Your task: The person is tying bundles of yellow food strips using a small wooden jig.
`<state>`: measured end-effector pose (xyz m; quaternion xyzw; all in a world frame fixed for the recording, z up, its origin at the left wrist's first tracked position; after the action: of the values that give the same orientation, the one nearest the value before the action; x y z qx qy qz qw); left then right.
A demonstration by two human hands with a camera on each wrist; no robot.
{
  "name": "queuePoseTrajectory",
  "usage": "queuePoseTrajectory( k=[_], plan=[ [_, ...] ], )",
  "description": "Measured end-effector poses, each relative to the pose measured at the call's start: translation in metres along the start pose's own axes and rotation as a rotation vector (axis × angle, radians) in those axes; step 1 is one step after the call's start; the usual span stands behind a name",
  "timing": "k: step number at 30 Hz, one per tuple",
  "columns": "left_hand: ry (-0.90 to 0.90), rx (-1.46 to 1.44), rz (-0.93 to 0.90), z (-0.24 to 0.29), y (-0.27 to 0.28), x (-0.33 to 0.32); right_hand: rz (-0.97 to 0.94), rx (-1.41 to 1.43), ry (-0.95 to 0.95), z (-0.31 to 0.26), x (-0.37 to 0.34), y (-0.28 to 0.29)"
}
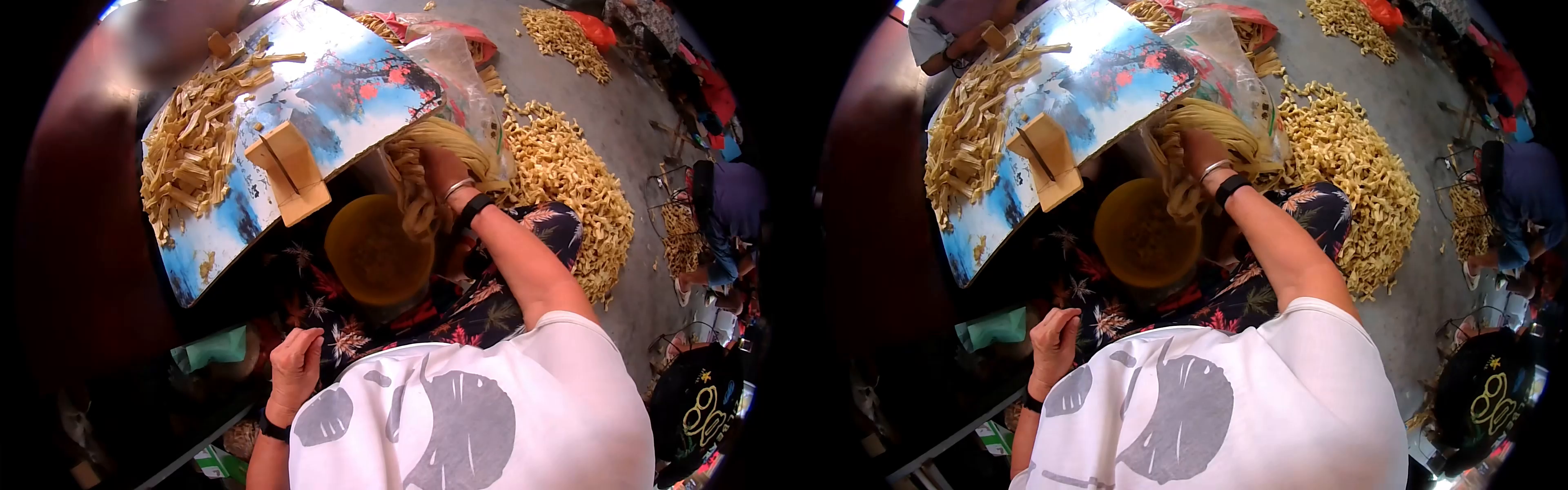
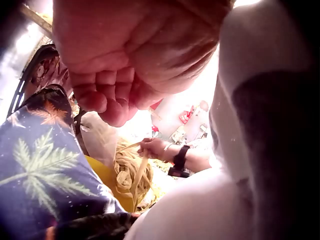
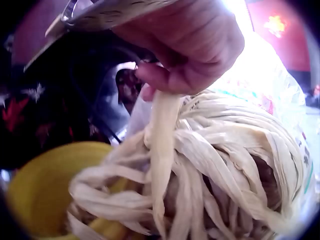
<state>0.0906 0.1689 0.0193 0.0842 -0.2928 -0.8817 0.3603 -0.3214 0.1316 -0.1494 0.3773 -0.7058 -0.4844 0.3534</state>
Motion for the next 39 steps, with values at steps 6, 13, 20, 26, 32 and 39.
queuePoseTrajectory(
  k=[6,13,20,26,32,39],
  plan=[
    [0.080,-0.099,-0.078,-0.012,-0.010,0.018,-0.024,0.295,0.057,-0.014,-0.058,0.107],
    [0.856,-1.621,-0.341,0.018,-0.072,0.100,-0.126,0.874,0.366,-0.126,-0.168,0.220],
    [0.515,-1.260,-0.474,0.027,-0.047,0.137,-0.383,0.892,0.281,-0.122,-0.190,0.162],
    [0.057,-0.238,-0.487,0.052,-0.040,0.092,-0.676,1.835,-0.211,-0.120,-0.169,0.127],
    [0.073,-0.453,-0.127,0.044,-0.013,0.085,-0.477,1.924,-0.043,-0.097,-0.135,0.146],
    [-0.185,-0.545,0.024,0.130,0.044,0.078,-0.550,1.013,0.518,-0.165,-0.189,0.123]
  ],
)
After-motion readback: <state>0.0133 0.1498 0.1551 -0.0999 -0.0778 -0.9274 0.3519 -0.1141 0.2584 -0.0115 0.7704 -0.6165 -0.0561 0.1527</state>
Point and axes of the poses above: each hand's wrist, its own x-axis towards the middle knuckle, its own y-axis out of the back of the hand, z = x × y, the point moved 2 cm from there along x, towards the middle knuckle, and after that the axes turned 13 degrees about -x, right-handed, at the moved point
